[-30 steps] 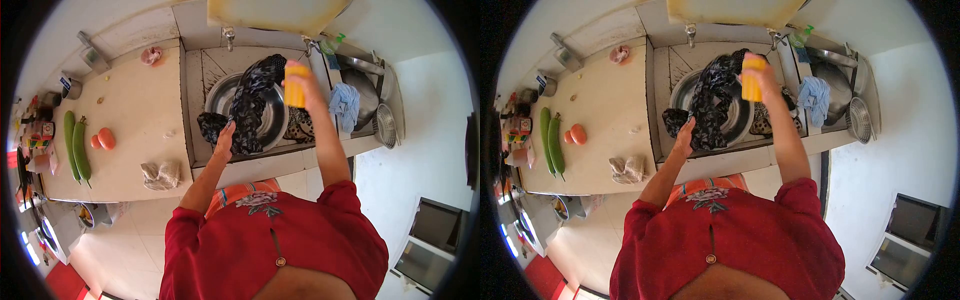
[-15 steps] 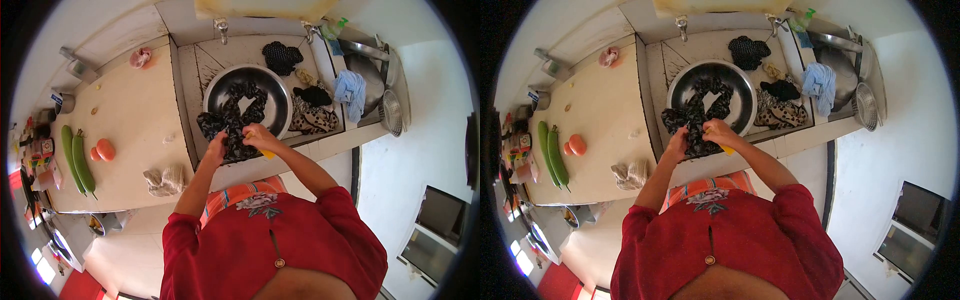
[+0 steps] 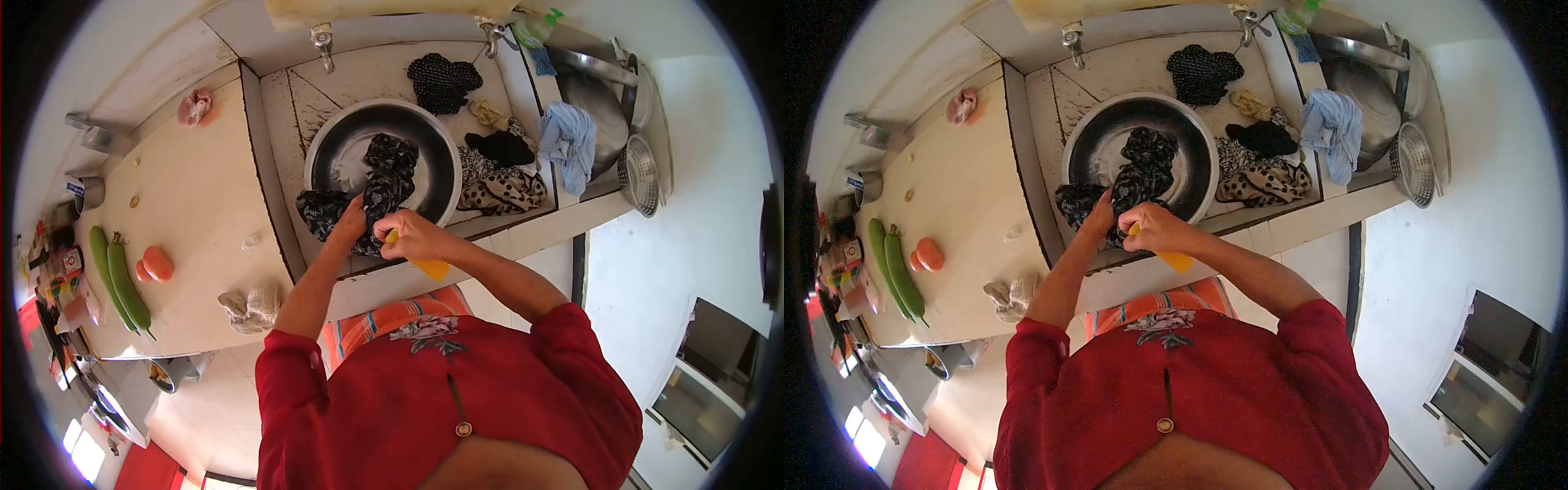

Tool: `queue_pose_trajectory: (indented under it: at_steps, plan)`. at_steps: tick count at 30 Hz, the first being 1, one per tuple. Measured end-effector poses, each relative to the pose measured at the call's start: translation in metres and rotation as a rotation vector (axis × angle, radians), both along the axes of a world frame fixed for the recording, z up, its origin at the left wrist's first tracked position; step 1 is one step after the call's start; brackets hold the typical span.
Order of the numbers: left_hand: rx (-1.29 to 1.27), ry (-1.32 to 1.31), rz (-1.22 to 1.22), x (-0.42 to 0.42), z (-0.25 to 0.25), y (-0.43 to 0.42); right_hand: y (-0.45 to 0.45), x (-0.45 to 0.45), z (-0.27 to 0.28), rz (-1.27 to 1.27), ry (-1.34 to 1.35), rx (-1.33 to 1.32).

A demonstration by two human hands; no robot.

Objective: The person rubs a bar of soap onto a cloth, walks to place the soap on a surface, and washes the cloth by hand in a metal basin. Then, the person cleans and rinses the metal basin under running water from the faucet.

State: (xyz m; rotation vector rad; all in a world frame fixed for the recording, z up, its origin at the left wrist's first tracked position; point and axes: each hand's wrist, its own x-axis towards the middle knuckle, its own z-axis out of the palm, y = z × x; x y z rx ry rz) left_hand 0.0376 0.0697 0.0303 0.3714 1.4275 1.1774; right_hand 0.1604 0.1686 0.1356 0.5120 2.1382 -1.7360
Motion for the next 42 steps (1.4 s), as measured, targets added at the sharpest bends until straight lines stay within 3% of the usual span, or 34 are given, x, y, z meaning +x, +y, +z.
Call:
queue_pose_trajectory:
  at_steps: [2,4,6,9,10,12,15,18,21,27,31,33,36,39,41,42]
  plan:
    - [0.094,0.365,-0.190,-0.005,0.007,-0.003,0.002,0.003,-0.004,0.027,0.040,-0.039]
    - [0.134,0.520,-0.282,-0.009,0.030,0.004,0.001,0.005,-0.005,0.061,0.064,-0.038]
    - [0.128,0.468,-0.274,-0.009,0.040,0.020,0.002,0.004,-0.007,0.097,0.073,0.010]
    - [0.204,0.225,0.024,-0.013,-0.073,0.019,0.007,0.001,-0.004,0.071,0.099,0.039]
    - [0.200,0.091,0.078,-0.012,-0.075,0.025,0.010,-0.001,-0.002,0.090,0.085,0.054]
    - [0.202,-0.189,0.142,-0.006,-0.067,0.030,0.013,-0.006,0.005,0.130,0.054,0.080]
    - [0.203,-0.565,0.262,0.007,-0.031,0.033,0.010,-0.010,0.017,0.314,0.114,0.332]
    - [0.216,-0.749,0.381,0.022,-0.006,0.025,-0.006,-0.007,0.014,0.176,0.575,0.825]
    - [0.230,-0.797,0.447,0.033,0.004,0.025,-0.002,-0.031,0.007,0.181,0.687,0.885]
    - [0.301,-0.777,0.480,0.055,0.022,0.030,0.060,-0.060,-0.064,-0.160,0.217,0.975]
    - [0.322,-0.811,0.495,0.048,0.028,0.022,0.016,-0.052,-0.035,-0.023,0.301,1.032]
    - [0.303,-0.794,0.486,0.034,0.023,0.014,-0.025,-0.035,-0.015,0.008,0.586,0.912]
    - [0.296,-0.698,0.455,0.036,0.020,0.011,-0.010,-0.038,-0.010,0.063,0.613,0.826]
    - [0.327,-0.460,0.385,0.047,0.034,0.014,0.036,-0.057,-0.049,-0.145,0.332,0.956]
    - [0.364,-0.293,0.341,0.048,0.045,0.015,0.068,-0.056,-0.087,-0.355,0.196,0.714]
    - [0.354,-0.563,0.462,0.045,0.056,0.016,0.076,-0.047,-0.083,-0.368,0.172,0.634]
